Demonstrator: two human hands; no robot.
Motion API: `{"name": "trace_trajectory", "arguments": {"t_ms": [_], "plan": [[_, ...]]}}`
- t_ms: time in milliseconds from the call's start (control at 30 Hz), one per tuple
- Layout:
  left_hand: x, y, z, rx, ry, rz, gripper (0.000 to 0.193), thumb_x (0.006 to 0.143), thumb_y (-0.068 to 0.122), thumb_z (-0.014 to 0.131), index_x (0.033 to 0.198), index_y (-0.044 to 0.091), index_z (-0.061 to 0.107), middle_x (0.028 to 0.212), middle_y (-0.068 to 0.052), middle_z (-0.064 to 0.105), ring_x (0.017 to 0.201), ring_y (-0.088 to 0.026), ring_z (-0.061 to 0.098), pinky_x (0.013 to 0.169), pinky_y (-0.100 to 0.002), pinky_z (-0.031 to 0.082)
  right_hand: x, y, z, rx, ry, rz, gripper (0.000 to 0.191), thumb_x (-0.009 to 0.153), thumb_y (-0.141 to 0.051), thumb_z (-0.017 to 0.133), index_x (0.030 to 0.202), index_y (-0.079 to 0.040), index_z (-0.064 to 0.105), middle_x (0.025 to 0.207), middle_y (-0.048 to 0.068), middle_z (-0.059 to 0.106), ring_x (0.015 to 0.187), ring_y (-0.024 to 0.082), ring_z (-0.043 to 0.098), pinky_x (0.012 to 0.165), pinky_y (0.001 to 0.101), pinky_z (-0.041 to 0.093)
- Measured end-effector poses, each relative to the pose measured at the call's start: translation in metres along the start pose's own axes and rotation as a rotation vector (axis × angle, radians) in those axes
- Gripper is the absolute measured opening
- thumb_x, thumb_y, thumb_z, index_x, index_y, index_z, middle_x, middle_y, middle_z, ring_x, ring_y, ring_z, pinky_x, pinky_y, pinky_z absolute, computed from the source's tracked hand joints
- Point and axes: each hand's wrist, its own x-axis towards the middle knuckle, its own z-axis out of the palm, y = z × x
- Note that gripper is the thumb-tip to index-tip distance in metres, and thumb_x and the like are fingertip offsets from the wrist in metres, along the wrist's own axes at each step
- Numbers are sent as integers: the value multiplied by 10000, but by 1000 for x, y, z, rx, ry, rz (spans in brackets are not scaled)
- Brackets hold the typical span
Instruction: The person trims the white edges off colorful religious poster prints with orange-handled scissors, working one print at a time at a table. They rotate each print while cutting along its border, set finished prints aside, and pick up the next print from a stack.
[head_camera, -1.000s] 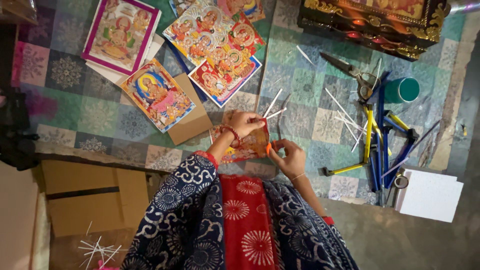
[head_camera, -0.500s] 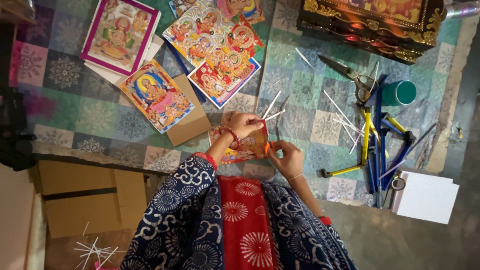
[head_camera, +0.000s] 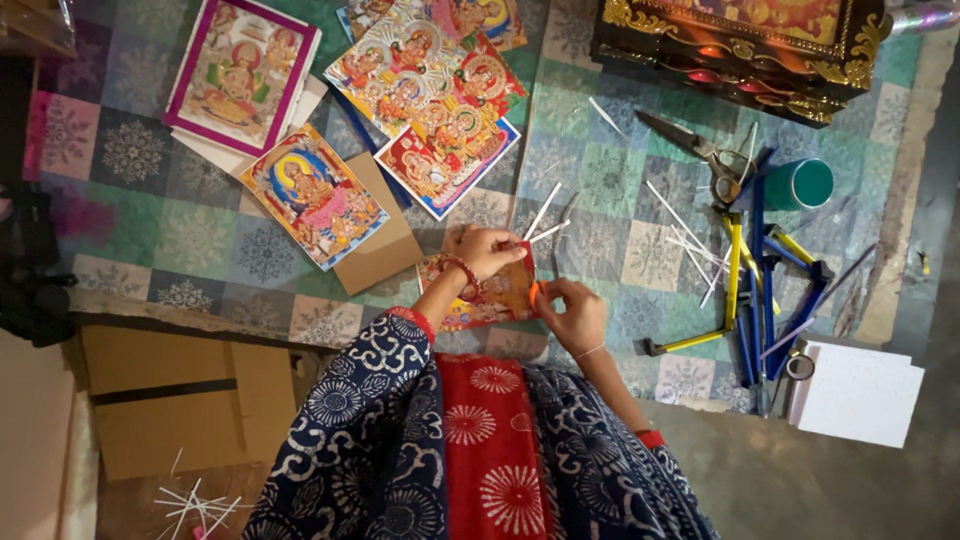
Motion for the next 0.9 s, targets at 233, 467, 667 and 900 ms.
{"name": "trace_trajectory", "arguments": {"t_ms": [233, 467, 667, 900], "plan": [[-1, 15, -6, 8, 0, -112, 346, 829, 395, 815, 1030, 114, 814, 786, -46, 758, 710, -127, 670, 695, -291, 540, 2, -3, 3, 99, 41, 96, 127, 854, -184, 785, 908, -74, 755, 819, 28, 761, 570, 140, 612, 546, 296, 485], [35, 18, -18, -581, 463, -33, 243, 905, 237, 781, 1044, 43, 735, 924, -19, 749, 850, -96, 700, 795, -272, 563, 6, 1, -2, 277, 259, 294, 149, 923, -175, 737, 1003, -49, 728, 851, 27, 748, 640, 65, 604, 542, 250, 462], [19, 10, -20, -179, 534, -169, 380, 813, 108, 792, 1148, 57, 619, 874, -27, 705, 770, -124, 684, 692, -291, 539, 0, 0, -1, 418, 291, 328, 179, 958, -174, 731, 1025, -8, 730, 859, 35, 723, 681, 62, 577, 584, 240, 447], [2, 7, -21, -656, 856, -312, 372, 823, 35, 767, 1102, 47, 521, 906, -85, 660, 763, -179, 709, 659, -360, 662, -3, 5, 1, 501, 310, 418, 185, 982, -188, 700, 1024, -9, 722, 851, 5, 735, 697, 53, 596, 600, 239, 449]]}}
